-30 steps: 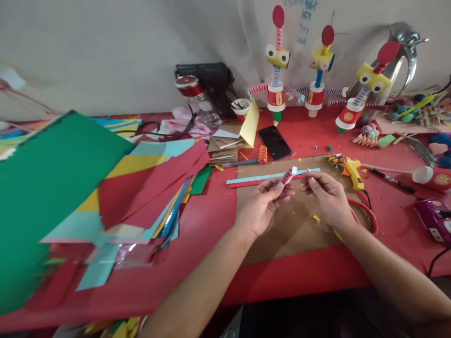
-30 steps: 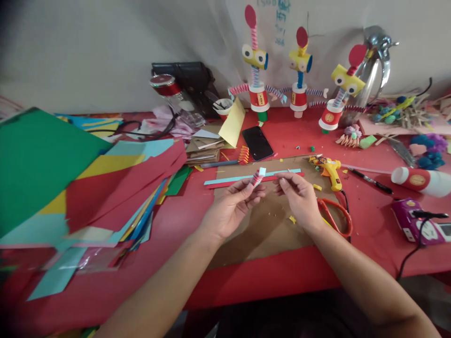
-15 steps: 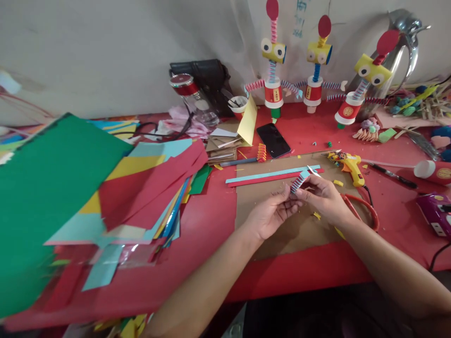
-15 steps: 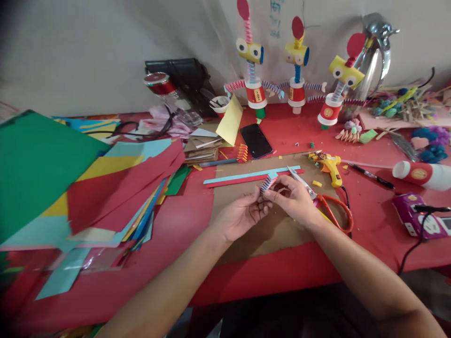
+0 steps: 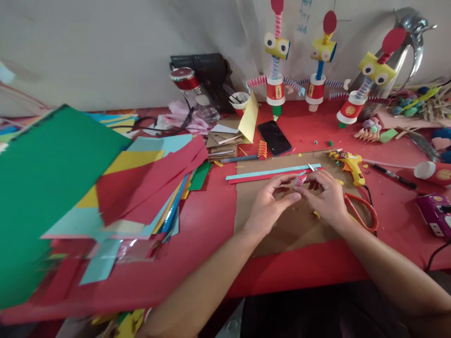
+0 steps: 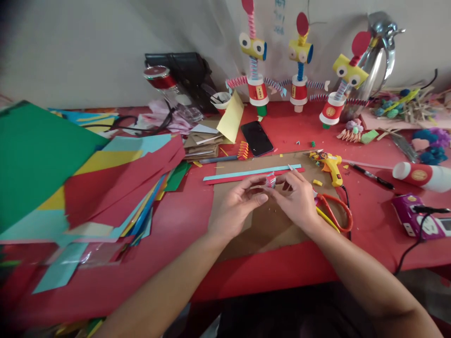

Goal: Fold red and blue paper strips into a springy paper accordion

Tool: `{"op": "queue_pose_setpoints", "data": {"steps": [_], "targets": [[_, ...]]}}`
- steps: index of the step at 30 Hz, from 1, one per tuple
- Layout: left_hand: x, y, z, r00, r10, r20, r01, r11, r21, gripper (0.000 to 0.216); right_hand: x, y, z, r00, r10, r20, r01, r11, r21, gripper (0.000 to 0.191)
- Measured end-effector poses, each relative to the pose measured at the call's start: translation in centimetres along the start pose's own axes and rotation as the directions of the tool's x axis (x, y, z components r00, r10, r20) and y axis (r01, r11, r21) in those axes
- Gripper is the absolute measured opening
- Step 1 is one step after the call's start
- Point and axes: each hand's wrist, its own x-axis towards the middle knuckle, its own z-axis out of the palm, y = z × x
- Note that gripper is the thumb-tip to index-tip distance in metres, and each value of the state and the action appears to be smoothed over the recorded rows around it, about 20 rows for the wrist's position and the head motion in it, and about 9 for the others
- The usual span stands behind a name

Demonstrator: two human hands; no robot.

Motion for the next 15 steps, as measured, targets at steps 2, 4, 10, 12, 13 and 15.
{"op": "queue_pose_setpoints", "data": {"steps": [2, 4, 10, 12, 13, 15], "targets": [[0.1, 0.1, 0.0, 0.999, 0.030, -0.013, -0.030, 0.998, 0.054, 0.028, -0.2, 0.2, 0.2, 0.998, -0.062, -0.006, 0.062, 0.993, -0.102, 0.012], [0.3, 0.0, 0.0, 0.996, 0.079, -0.028, -0.075, 0.990, 0.123, 0.020, -0.5, 0.5, 0.5, 0.993, -0.111, 0.026, 0.114, 0.977, -0.180, 0.004], [1.7, -0.7, -0.8, 0.968, 0.232, -0.091, -0.191, 0.925, 0.327, 0.018, -0.7, 1.1, 0.7, 0.988, -0.075, 0.138, 0.109, 0.960, -0.256, 0.010], [2.3, -1.2, -1.2, 0.973, 0.210, -0.094, -0.163, 0.917, 0.363, 0.018, -0.5, 1.1, 0.6, 0.993, -0.003, 0.118, 0.032, 0.970, -0.242, 0.009], [2.5, -1.4, -1.3, 0.978, 0.188, -0.089, -0.143, 0.918, 0.369, 0.018, -0.4, 1.1, 0.5, 0.994, 0.030, 0.109, -0.003, 0.972, -0.234, 0.007], [2.9, -1.8, -1.6, 0.987, 0.142, -0.071, -0.106, 0.921, 0.375, 0.015, -0.1, 1.0, 0.3, 0.991, 0.082, 0.106, -0.058, 0.976, -0.210, 0.006]]}}
